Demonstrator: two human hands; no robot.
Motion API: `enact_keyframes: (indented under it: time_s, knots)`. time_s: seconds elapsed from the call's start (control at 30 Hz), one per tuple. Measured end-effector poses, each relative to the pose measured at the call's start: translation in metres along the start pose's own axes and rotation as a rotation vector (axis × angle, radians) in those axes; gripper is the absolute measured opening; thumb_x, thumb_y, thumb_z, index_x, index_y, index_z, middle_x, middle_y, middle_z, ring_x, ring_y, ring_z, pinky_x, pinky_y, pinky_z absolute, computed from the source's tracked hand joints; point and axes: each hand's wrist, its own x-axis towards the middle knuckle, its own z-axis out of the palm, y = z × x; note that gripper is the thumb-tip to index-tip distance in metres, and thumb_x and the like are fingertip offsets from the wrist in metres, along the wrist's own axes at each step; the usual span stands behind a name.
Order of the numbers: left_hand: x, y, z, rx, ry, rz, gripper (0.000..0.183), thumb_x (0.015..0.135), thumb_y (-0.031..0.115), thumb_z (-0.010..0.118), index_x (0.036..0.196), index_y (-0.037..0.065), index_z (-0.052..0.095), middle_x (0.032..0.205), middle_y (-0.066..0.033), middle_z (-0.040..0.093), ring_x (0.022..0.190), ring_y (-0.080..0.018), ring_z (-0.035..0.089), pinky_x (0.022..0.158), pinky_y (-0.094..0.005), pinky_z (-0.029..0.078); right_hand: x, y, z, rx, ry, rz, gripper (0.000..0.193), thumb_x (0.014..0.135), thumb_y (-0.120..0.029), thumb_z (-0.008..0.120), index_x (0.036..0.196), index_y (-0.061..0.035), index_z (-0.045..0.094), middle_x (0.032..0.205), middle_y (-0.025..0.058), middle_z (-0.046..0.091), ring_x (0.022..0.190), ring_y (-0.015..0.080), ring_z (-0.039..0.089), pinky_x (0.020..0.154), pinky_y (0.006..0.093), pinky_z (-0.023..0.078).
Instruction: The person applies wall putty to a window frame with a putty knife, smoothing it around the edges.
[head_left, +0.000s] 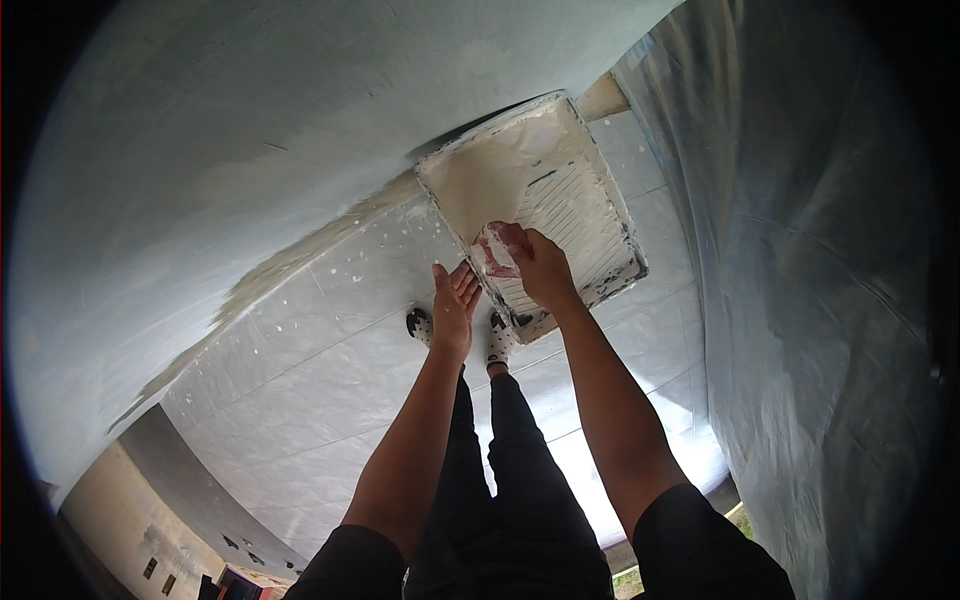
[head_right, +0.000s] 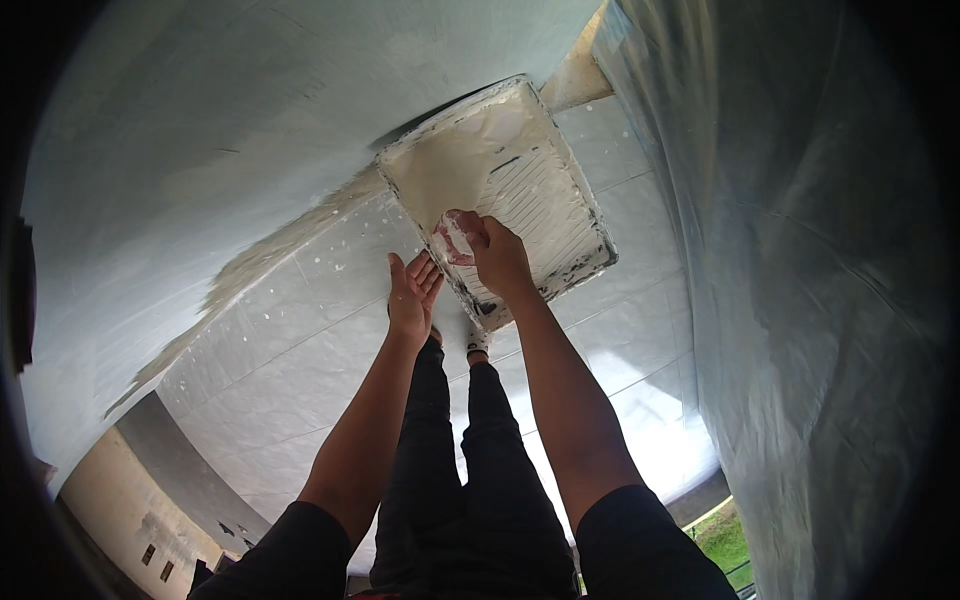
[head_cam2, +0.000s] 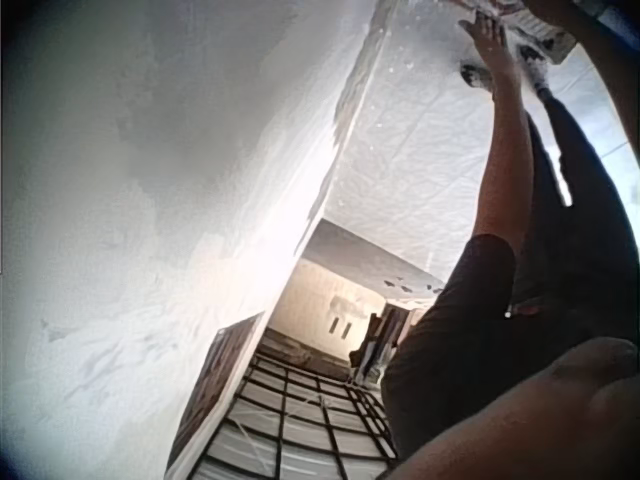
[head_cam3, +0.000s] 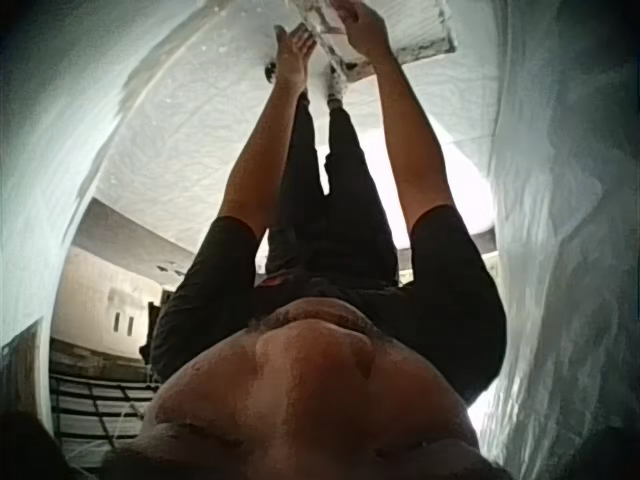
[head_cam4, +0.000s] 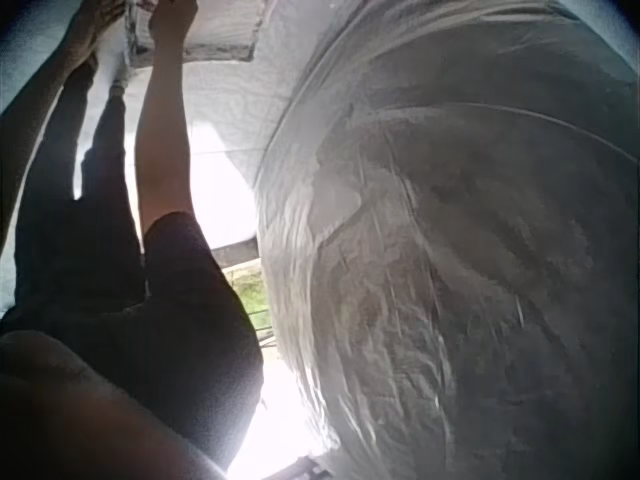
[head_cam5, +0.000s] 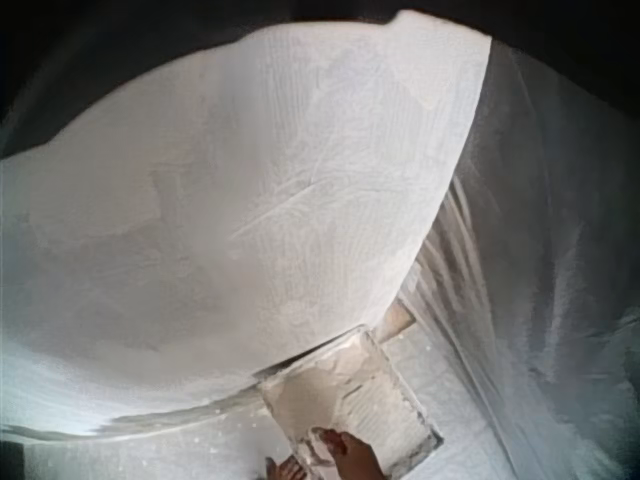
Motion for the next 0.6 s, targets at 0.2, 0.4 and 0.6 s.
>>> enact_keyframes:
  time_s: [0.2, 0.4, 0.6]
  knots:
    - [0.000, 0.000, -0.001, -0.006, -0.025, -0.005, 0.102, 0.098, 0.075, 0.025, 0.149, -0.014, 0.028, 0.154, -0.0288, 0.035, 0.145, -0.0358, 0.035, 0.123, -0.0436, 0.023, 0.007, 0.035, -0.005, 0.184, -0.080, -0.023, 0.028, 0.096, -0.021, 0.063, 0.113, 0.0010, 0.063, 0.096, 0.0181, 0.070, 0.089, 0.0293, 0.067, 0.081, 0.0393, 0.050]
    - [0.000, 0.001, -0.006, 0.010, -0.053, -0.002, 0.104, 0.098, 0.075, 0.023, 0.149, -0.014, 0.027, 0.155, -0.0300, 0.034, 0.146, -0.0370, 0.034, 0.123, -0.0443, 0.023, 0.001, 0.053, -0.016, 0.523, -0.112, 0.156, 0.029, 0.096, -0.019, 0.063, 0.116, 0.0022, 0.063, 0.096, 0.0141, 0.071, 0.089, 0.0217, 0.066, 0.082, 0.0363, 0.050]
    - [-0.002, -0.002, -0.013, 0.011, -0.068, 0.000, 0.105, 0.097, 0.076, 0.021, 0.150, -0.014, 0.027, 0.156, -0.0300, 0.032, 0.146, -0.0372, 0.033, 0.123, -0.0442, 0.023, -0.005, 0.031, -0.008, 0.031, -0.005, 0.113, 0.026, 0.098, -0.017, 0.062, 0.116, 0.0020, 0.064, 0.097, 0.0103, 0.070, 0.089, 0.0191, 0.064, 0.083, 0.0344, 0.050]
